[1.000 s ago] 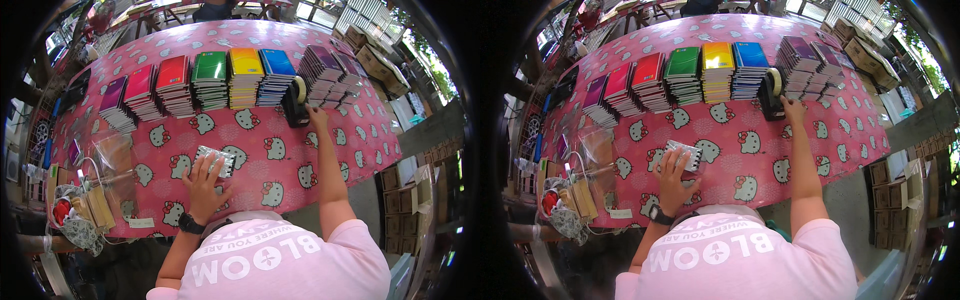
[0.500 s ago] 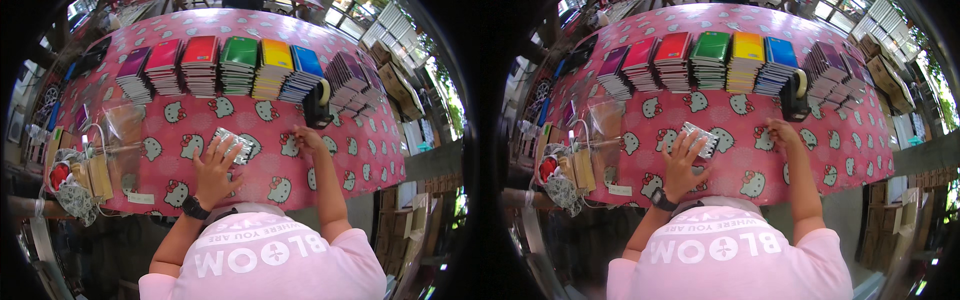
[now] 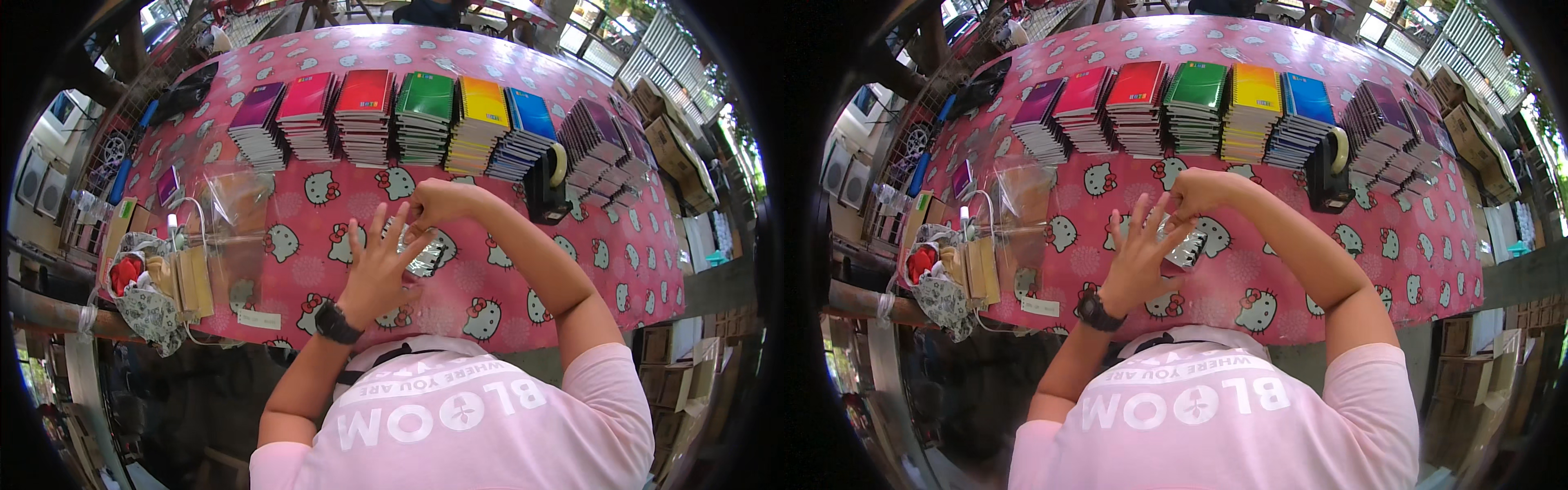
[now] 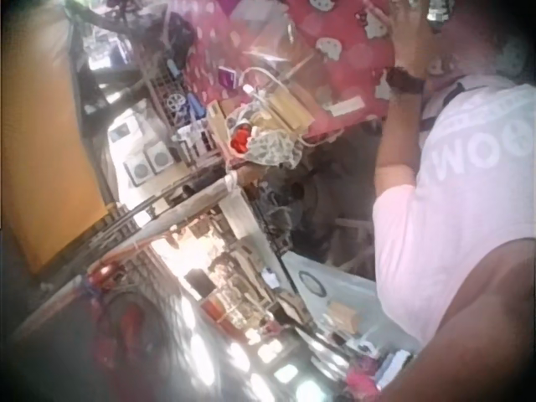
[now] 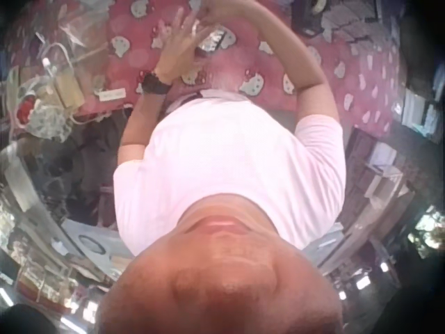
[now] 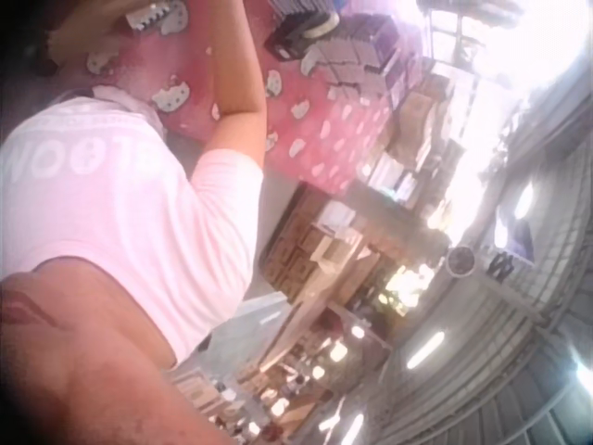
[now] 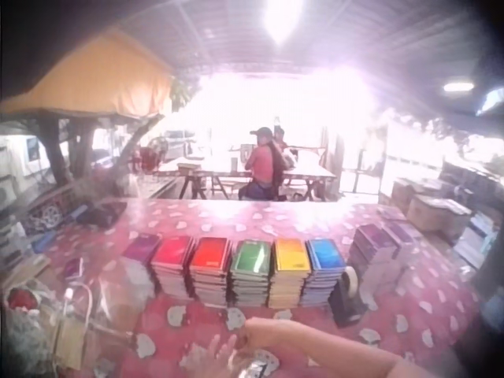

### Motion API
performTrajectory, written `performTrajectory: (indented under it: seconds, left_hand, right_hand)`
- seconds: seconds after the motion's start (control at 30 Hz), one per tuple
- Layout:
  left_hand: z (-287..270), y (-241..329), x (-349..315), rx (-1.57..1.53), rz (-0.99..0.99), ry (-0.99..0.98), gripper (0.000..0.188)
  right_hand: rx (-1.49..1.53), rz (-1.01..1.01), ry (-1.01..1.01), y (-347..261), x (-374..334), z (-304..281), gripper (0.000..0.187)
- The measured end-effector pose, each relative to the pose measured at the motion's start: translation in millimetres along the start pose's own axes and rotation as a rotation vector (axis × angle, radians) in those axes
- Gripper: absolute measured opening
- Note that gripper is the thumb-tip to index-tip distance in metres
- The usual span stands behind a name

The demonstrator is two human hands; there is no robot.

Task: The person places a stack of colorful notebooks into a plastic bag, seals the bag with tape, and moves it aside.

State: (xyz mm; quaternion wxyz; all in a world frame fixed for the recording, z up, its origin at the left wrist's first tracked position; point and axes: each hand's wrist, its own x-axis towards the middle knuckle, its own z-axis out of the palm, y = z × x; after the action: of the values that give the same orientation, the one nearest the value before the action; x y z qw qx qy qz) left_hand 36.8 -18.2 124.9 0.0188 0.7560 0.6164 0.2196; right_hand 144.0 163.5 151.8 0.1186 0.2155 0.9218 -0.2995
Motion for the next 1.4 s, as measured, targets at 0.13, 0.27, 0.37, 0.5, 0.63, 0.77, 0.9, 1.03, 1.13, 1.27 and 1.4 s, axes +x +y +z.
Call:
performTrajectory:
  seconds: [0.13,0.27,0.37,0.5,0.63,0.77,0.9,1.03,1.13,1.27,1.4]
  left_hand:
    - [0.5,-5.6,4.8,0.038,0.001,-0.094,0.077]
    - [2.6,-4.4,8.7,-0.027,0.017,-0.118,0.078]
    - [1.0,2.8,10.4,0.045,0.107,-0.053,0.085]
    - [0.9,-16.8,20.6,0.142,0.244,-0.036,0.092]
    - [-3.7,-11.7,41.1,-0.356,-0.077,0.076,0.092]
    - [24.1,23.3,73.7,-0.775,-0.333,0.064,0.085]
    - [52.9,50.3,89.8,-1.194,-0.335,-0.153,0.078]
    - [23.7,44.8,88.8,-1.209,-0.282,-0.254,0.062]
    - [17.9,3.7,68.7,-1.248,-0.409,-0.170,0.050]
    - [25.8,-24.4,61.5,-1.249,-0.485,-0.131,0.041]
    - [21.4,-39.6,49.4,-1.182,-0.586,-0.043,0.036]
  right_hand:
    - [0.133,-0.096,-0.014,4.1,-3.2,-9.1,0.043]
    - [0.431,-0.117,-0.077,44.3,2.5,16.1,0.038]
    - [0.855,0.040,0.020,71.0,8.3,83.9,0.038]
    - [0.729,0.104,0.507,64.6,1.1,117.4,0.032]
    - [0.983,0.039,1.068,14.5,-63.0,114.3,0.045]
    - [0.182,0.165,1.263,-19.0,-120.3,129.6,0.086]
    - [0.295,0.306,1.305,13.8,-161.2,147.4,0.091]
    - [0.834,0.528,1.693,85.9,-214.0,129.9,0.086]
    - [0.769,0.491,1.993,130.1,-268.1,30.1,0.073]
    - [-0.433,1.089,1.982,262.7,-364.5,-64.6,0.065]
    - [-0.261,1.424,1.606,286.5,-329.8,-131.1,0.061]
